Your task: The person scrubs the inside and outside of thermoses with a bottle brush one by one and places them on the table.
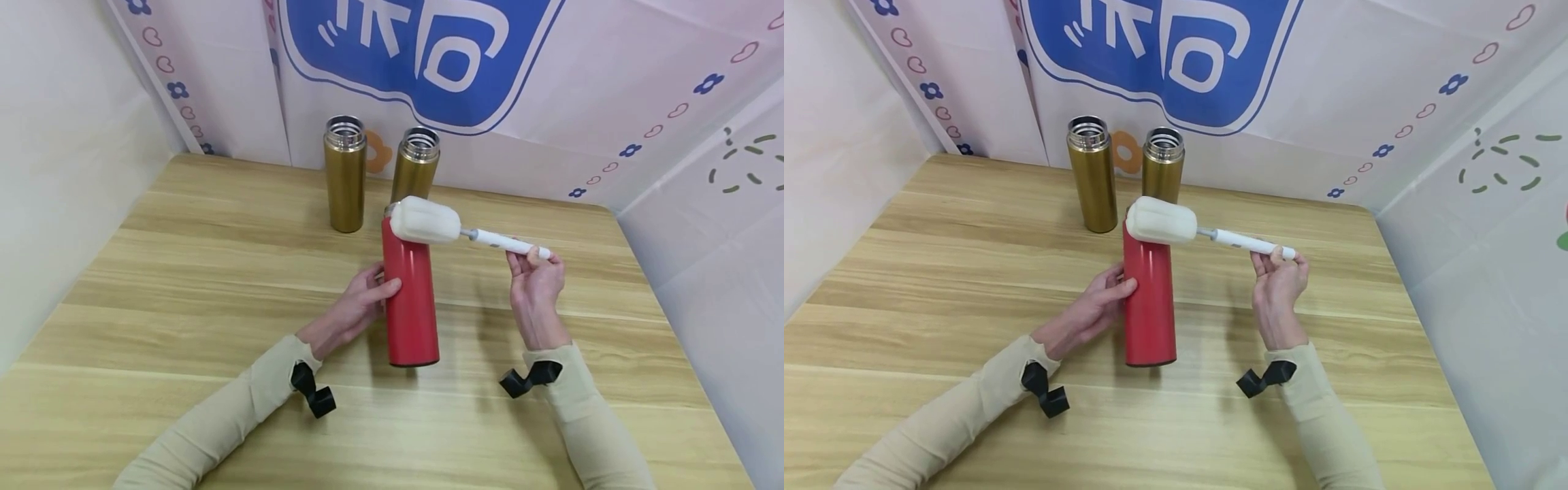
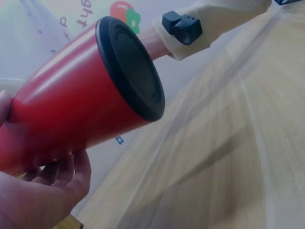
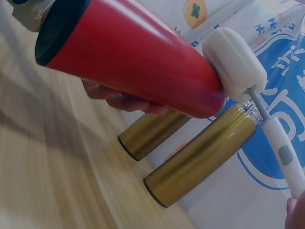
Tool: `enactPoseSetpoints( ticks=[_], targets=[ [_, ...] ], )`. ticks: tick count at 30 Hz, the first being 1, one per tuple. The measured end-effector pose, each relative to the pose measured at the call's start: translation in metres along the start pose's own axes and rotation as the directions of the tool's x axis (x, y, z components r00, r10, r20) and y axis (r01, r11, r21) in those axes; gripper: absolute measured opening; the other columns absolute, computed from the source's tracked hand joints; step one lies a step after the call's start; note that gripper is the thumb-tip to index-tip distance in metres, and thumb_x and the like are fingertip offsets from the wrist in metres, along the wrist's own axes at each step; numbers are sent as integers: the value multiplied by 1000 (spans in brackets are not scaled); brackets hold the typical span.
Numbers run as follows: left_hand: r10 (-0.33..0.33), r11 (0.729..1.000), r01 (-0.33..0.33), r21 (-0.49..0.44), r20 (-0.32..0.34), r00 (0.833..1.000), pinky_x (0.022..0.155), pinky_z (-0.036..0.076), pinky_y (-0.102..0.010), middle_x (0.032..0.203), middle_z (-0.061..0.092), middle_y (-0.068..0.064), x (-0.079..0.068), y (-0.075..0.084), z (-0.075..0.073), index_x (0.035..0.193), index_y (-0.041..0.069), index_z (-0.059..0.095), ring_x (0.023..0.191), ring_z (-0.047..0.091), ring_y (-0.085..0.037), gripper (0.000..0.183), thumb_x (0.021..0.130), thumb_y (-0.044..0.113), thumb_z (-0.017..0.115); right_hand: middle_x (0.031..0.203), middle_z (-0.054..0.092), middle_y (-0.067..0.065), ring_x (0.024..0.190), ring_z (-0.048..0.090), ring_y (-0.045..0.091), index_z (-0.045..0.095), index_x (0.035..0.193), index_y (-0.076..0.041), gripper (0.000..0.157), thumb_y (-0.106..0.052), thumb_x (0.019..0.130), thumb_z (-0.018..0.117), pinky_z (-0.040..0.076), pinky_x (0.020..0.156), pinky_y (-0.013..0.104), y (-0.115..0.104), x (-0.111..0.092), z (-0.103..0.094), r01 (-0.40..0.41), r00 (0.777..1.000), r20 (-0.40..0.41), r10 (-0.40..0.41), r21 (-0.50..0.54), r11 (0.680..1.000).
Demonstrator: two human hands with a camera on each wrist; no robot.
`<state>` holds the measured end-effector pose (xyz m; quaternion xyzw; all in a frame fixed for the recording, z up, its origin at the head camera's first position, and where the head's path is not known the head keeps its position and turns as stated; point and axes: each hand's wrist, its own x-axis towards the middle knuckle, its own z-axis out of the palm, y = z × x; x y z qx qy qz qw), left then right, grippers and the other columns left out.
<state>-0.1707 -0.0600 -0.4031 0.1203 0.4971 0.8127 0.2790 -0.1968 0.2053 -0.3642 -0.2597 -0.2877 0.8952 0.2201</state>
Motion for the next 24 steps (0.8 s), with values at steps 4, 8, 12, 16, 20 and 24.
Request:
enactPoseSetpoints(
  ticks=[4,8,12,16,20,24],
  targets=[
    [3,1000,-3,-11,-2,1000,93,49,-35,121,55,-2,0,-1,-1,143,3,27,106,59,-14,70,90,31,64,92,47,14,69,69,23,31,88,-5,18,7,94,42,59,66,32,0,-1,-7,0,1000,-12,-1,-55,999],
    [-7,1000,6,-25,-21,1000,95,47,-36,119,56,1,1,-1,-3,144,3,26,107,58,-12,62,94,25,56,91,46,12,67,68,19,31,90,-6,16,6,95,40,59,65,30,-1,-3,-15,-13,1000,7,14,-122,992],
    [-6,999,4,-40,-37,999,96,47,-38,117,57,3,1,0,-6,145,2,24,107,58,-12,59,97,24,51,90,47,11,67,69,18,33,93,-7,14,6,95,40,59,64,30,-2,-6,-22,-50,998,17,53,-143,989],
    [17,998,-20,-57,-49,999,95,46,-37,113,58,5,1,2,-8,143,0,24,106,58,-11,55,99,24,47,90,50,12,70,70,19,34,95,-8,13,4,95,40,59,67,29,-3,-11,-30,-78,996,39,86,-181,980],
    [28,996,-34,-82,-77,997,93,47,-33,112,59,5,1,4,-9,141,-1,28,104,58,-9,54,99,25,48,89,51,12,73,69,19,33,95,-8,13,3,96,40,58,71,29,-4,-15,-38,-103,991,64,119,-215,971],
    [25,993,-36,-109,-103,994,92,47,-28,113,59,4,1,5,-9,140,-2,29,105,57,-7,53,98,23,49,93,52,13,77,70,20,33,97,-9,12,2,96,39,58,74,29,-5,-19,-47,-137,984,81,161,-247,959]
  ],
)
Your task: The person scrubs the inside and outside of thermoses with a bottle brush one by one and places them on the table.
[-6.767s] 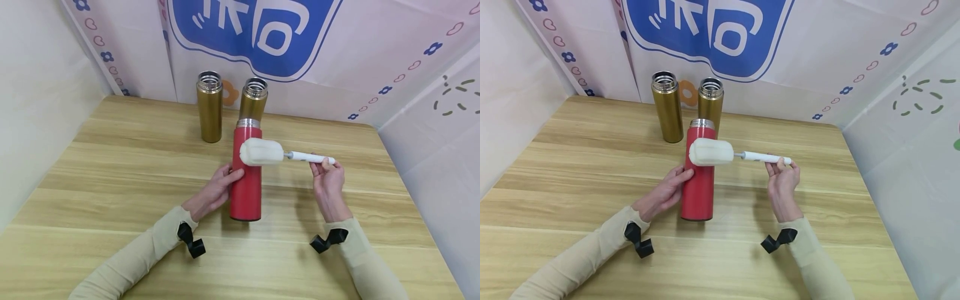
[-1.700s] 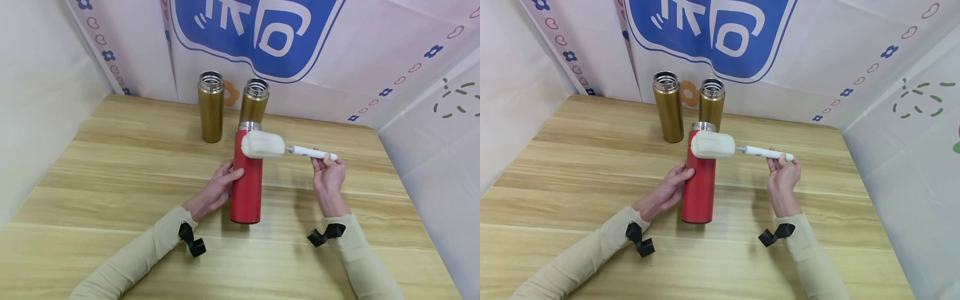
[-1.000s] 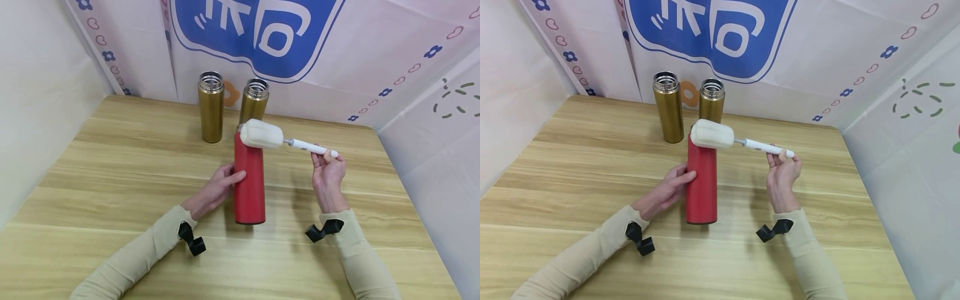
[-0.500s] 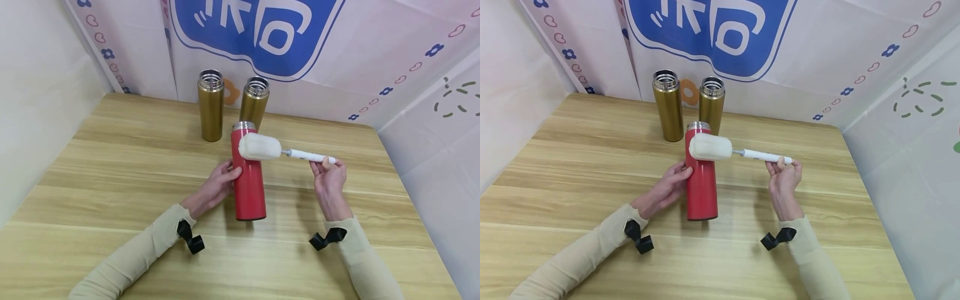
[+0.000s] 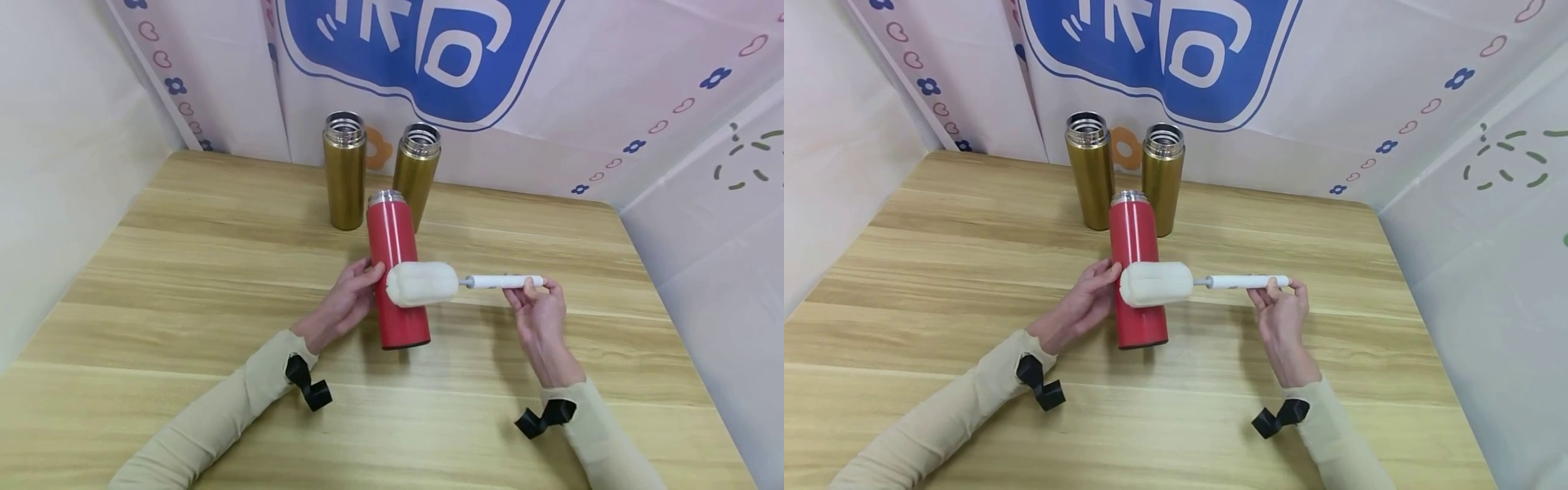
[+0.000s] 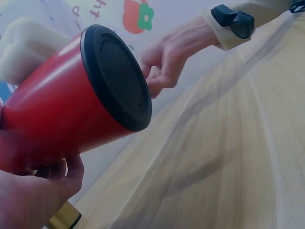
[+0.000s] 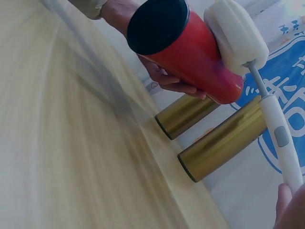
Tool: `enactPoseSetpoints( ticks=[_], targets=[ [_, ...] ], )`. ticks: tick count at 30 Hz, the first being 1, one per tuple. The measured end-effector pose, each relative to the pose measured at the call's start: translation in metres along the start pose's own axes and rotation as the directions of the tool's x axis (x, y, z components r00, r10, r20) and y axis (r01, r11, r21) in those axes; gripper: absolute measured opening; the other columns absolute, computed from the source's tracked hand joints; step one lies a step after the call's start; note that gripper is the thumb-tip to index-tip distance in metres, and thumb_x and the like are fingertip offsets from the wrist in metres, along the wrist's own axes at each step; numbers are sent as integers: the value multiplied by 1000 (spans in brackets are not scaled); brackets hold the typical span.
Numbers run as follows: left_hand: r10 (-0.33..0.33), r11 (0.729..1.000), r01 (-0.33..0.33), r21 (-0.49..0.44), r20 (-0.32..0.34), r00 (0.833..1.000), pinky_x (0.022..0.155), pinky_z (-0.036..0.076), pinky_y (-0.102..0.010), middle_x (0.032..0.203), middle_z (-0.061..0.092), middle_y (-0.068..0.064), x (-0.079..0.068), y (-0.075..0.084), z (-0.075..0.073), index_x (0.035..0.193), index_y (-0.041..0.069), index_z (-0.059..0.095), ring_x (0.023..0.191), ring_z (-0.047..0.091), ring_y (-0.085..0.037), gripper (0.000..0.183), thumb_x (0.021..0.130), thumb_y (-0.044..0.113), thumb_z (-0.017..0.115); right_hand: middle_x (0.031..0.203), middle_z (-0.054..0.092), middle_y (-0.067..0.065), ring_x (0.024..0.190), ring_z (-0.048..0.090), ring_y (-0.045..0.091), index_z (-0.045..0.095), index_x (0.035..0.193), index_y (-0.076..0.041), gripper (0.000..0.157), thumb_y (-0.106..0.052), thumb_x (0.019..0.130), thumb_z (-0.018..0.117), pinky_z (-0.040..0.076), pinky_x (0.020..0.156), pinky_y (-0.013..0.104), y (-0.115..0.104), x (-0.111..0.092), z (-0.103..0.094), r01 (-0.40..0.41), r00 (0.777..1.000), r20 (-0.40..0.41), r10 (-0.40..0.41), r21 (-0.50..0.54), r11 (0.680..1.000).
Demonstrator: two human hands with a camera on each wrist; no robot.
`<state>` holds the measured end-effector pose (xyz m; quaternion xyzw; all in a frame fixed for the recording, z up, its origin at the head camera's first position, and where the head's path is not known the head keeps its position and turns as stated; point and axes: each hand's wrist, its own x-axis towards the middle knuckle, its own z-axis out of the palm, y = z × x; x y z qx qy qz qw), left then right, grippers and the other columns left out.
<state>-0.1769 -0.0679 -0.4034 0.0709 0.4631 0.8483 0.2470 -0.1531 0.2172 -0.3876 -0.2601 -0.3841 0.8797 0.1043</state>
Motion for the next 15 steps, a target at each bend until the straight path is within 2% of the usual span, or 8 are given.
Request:
enactPoseSetpoints(
  ticks=[8,15],
  targets=[
    [20,998,-22,-55,-36,999,92,48,-27,112,60,3,1,2,-2,143,-2,26,105,59,-9,59,97,25,51,89,60,11,81,70,19,34,100,-10,10,-1,98,37,57,77,27,2,-11,-12,-40,996,81,47,-91,995],
    [40,996,-43,-74,-43,998,95,48,-26,113,60,2,2,1,-2,141,-3,28,105,59,-10,55,98,23,50,78,63,11,76,70,21,34,100,-10,11,0,98,36,58,71,27,4,-14,-17,-60,995,76,63,-38,997]
  ],
)
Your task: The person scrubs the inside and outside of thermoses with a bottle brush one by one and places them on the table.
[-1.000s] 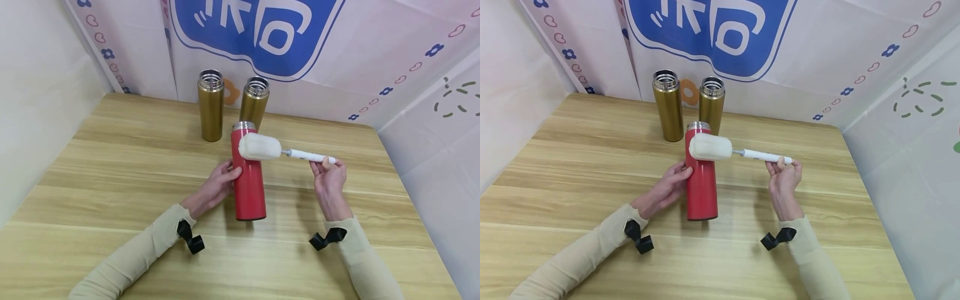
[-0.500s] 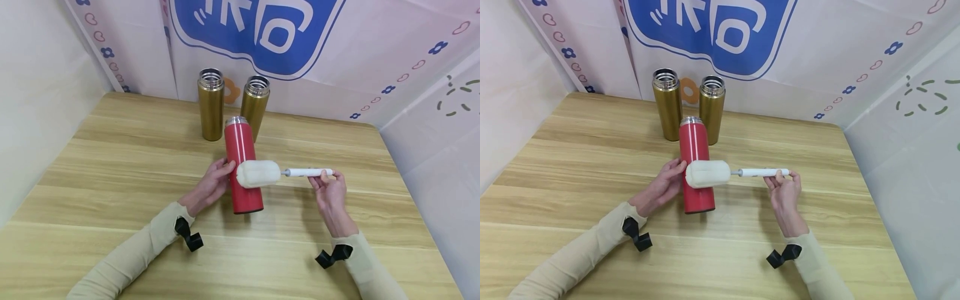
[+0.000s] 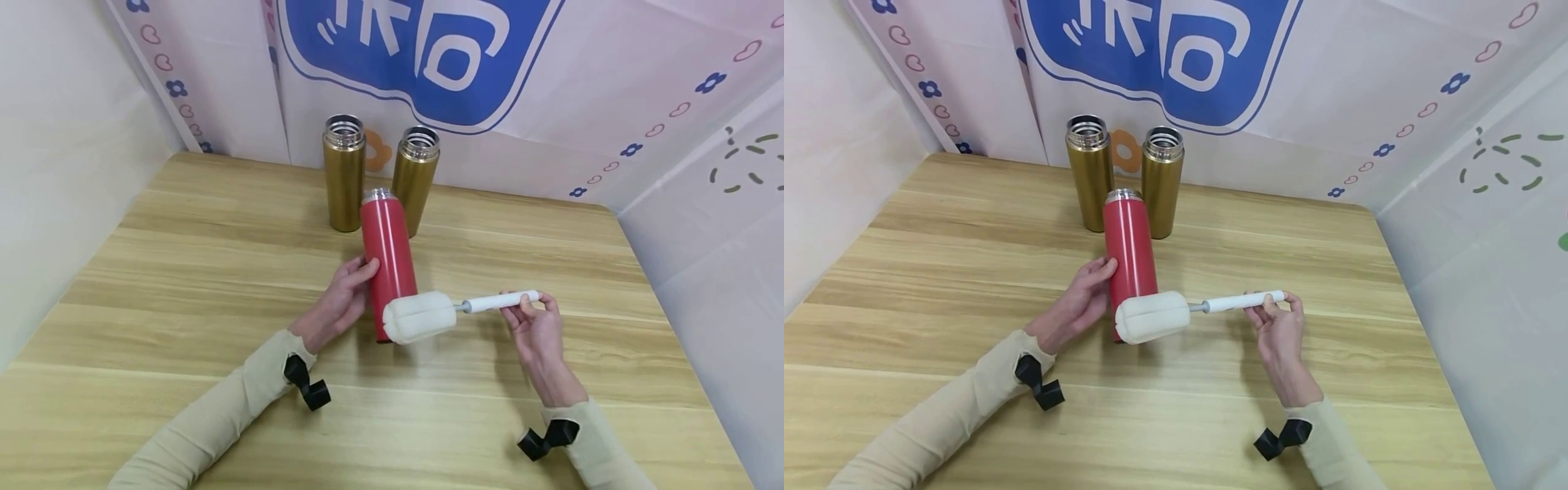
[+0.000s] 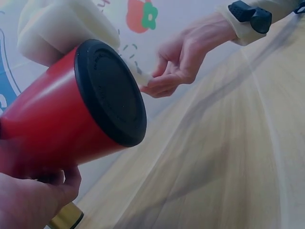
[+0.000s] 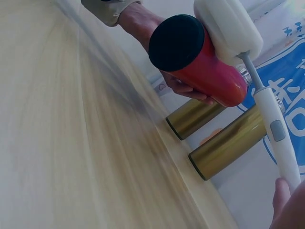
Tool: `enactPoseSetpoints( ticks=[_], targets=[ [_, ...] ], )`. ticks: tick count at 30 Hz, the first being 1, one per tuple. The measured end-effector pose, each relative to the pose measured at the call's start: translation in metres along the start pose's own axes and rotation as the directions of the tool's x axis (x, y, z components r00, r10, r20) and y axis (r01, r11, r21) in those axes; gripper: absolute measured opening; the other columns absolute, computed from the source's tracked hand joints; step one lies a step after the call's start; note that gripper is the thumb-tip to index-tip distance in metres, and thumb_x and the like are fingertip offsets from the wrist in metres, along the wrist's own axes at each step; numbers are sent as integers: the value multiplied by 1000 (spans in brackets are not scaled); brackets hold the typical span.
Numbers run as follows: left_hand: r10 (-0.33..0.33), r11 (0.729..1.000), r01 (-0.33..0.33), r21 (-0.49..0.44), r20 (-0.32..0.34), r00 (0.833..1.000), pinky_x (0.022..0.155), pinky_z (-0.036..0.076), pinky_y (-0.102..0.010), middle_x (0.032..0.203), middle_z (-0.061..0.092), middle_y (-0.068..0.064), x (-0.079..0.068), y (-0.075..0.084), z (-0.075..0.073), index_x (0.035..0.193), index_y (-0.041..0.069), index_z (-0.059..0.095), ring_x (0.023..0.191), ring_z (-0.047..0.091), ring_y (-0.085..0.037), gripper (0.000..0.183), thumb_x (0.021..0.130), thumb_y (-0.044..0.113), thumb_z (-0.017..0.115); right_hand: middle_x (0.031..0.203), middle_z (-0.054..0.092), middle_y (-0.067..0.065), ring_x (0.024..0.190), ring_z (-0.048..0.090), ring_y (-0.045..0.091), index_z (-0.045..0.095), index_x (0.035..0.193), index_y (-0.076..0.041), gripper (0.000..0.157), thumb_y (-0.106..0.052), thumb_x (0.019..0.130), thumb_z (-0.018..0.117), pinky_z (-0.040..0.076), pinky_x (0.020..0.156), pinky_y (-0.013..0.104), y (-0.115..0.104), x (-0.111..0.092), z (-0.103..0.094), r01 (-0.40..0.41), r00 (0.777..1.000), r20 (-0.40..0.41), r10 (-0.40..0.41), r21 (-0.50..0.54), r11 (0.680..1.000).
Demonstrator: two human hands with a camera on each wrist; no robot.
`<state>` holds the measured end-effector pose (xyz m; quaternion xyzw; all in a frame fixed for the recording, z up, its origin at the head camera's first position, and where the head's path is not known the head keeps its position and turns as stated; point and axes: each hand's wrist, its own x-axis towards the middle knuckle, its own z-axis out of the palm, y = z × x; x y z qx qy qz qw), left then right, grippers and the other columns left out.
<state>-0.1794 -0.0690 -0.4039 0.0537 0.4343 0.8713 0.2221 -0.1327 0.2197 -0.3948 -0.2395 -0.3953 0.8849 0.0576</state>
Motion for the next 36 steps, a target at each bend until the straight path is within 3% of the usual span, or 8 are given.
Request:
enactPoseSetpoints(
  ticks=[9,14,22,32,36],
  targets=[
    [-69,986,86,140,-120,990,104,44,-35,127,48,-6,-1,-2,6,141,3,31,110,54,-16,56,93,19,53,82,62,11,77,70,20,33,103,-11,12,-2,98,38,58,74,27,2,-4,0,-5,1000,-3,5,7,1000],
    [-51,987,74,143,-158,986,105,42,-39,130,47,-9,-1,1,7,141,3,33,112,53,-19,53,93,16,52,83,62,10,77,70,20,32,101,-10,11,-1,98,37,58,76,27,3,-7,-2,-12,1000,3,12,-12,1000],
    [-40,996,49,69,-130,991,99,47,-31,128,47,-6,-1,1,6,143,6,28,112,53,-17,54,95,17,50,82,62,10,78,70,20,31,101,-10,11,0,98,37,58,76,27,6,-7,-2,-15,1000,19,15,-16,1000],
    [-29,998,32,53,-65,997,96,45,-24,123,50,-2,-5,0,7,142,2,27,109,55,-10,53,96,17,48,84,62,12,77,70,19,31,104,-10,12,-3,98,38,57,74,26,8,6,10,18,999,-33,-17,47,999],
    [-15,998,18,58,-53,998,97,43,-26,122,50,-1,-6,0,6,141,6,28,109,53,-11,49,97,16,47,92,58,13,79,69,20,30,106,-10,11,-3,98,36,57,77,26,7,12,16,33,998,-59,-29,58,998]
  ],
)
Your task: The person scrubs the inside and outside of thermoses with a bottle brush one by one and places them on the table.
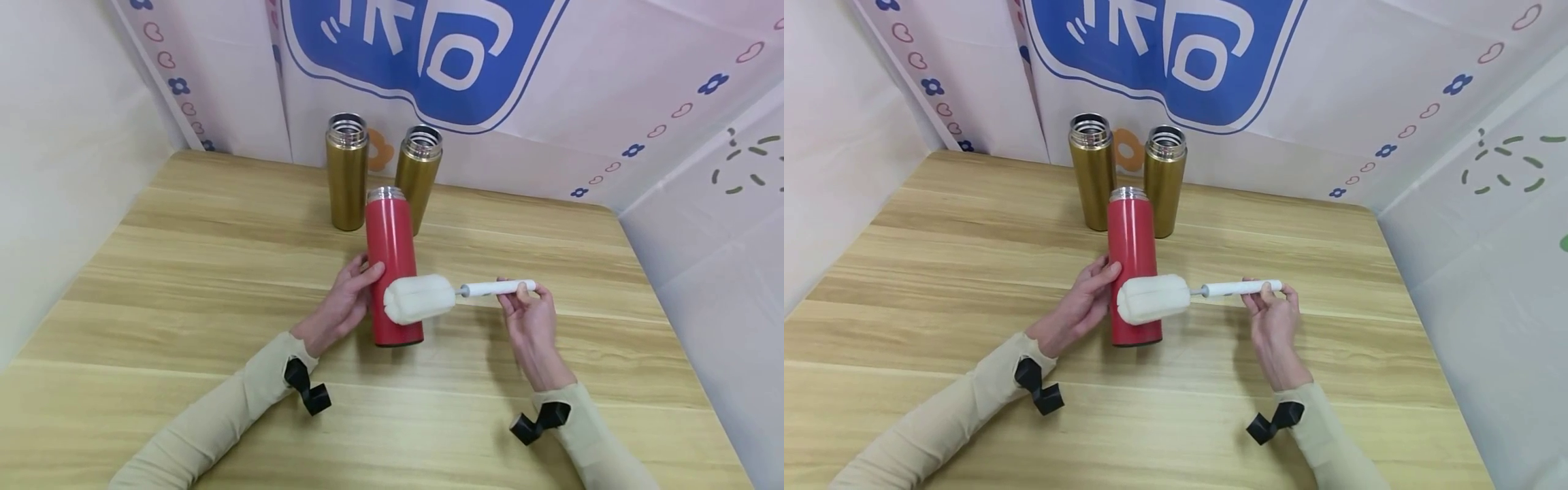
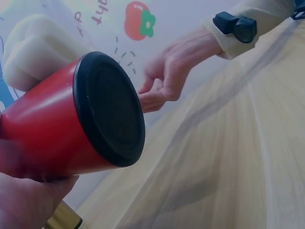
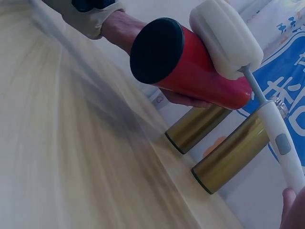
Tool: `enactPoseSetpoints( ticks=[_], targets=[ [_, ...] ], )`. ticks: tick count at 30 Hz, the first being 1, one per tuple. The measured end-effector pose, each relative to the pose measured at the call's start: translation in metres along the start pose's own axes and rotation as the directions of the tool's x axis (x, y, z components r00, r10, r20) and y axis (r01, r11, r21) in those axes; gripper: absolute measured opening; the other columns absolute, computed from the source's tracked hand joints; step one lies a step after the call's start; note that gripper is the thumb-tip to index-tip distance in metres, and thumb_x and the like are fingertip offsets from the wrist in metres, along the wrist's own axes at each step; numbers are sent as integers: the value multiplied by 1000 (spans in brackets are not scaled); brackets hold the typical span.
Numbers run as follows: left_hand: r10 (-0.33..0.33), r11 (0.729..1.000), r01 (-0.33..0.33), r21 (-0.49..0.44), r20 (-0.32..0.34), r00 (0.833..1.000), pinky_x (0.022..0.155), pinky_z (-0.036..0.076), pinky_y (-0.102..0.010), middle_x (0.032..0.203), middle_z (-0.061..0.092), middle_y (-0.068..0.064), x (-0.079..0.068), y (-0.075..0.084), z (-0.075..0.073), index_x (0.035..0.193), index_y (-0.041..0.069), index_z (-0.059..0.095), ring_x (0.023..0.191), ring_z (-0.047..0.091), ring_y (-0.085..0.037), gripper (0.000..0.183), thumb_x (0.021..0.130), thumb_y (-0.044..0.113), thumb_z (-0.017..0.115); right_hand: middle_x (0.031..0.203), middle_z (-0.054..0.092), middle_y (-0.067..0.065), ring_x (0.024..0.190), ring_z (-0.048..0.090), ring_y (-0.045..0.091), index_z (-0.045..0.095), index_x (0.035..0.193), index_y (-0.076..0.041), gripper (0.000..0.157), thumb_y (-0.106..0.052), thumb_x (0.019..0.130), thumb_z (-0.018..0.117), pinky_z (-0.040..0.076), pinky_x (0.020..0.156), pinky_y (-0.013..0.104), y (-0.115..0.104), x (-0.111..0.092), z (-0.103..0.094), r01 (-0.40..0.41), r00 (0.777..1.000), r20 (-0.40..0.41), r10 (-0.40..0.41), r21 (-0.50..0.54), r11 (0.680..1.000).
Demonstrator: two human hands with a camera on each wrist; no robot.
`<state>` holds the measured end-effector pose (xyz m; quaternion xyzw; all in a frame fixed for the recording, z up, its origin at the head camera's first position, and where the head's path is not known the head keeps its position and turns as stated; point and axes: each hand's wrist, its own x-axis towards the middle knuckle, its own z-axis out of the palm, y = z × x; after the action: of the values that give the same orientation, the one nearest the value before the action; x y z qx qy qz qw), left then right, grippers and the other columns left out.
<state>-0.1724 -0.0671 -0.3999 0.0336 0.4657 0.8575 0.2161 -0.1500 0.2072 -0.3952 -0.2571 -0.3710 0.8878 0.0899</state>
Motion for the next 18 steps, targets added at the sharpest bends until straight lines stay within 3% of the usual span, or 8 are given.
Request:
enactPoseSetpoints(
  ticks=[5,11,18],
  targets=[
    [-3,1000,2,25,49,999,97,43,-30,117,53,2,-1,-2,0,140,7,27,108,54,-11,49,97,18,49,104,48,17,77,69,21,29,103,-8,10,-2,98,35,57,77,27,-2,7,9,25,999,-22,-24,27,999],
    [-25,999,21,37,115,993,94,46,-32,111,59,4,-2,-5,0,138,8,30,105,58,-11,44,98,17,44,97,48,15,74,69,23,31,98,-4,9,1,97,38,58,72,29,-5,16,18,64,998,-34,-60,114,991],
    [-25,998,19,54,111,993,92,45,-30,110,61,5,-2,-6,3,134,8,36,104,58,-10,42,93,16,41,92,48,16,69,70,24,34,85,-1,13,3,96,39,59,67,30,-10,26,30,109,993,-69,-99,169,980]
  ],
)
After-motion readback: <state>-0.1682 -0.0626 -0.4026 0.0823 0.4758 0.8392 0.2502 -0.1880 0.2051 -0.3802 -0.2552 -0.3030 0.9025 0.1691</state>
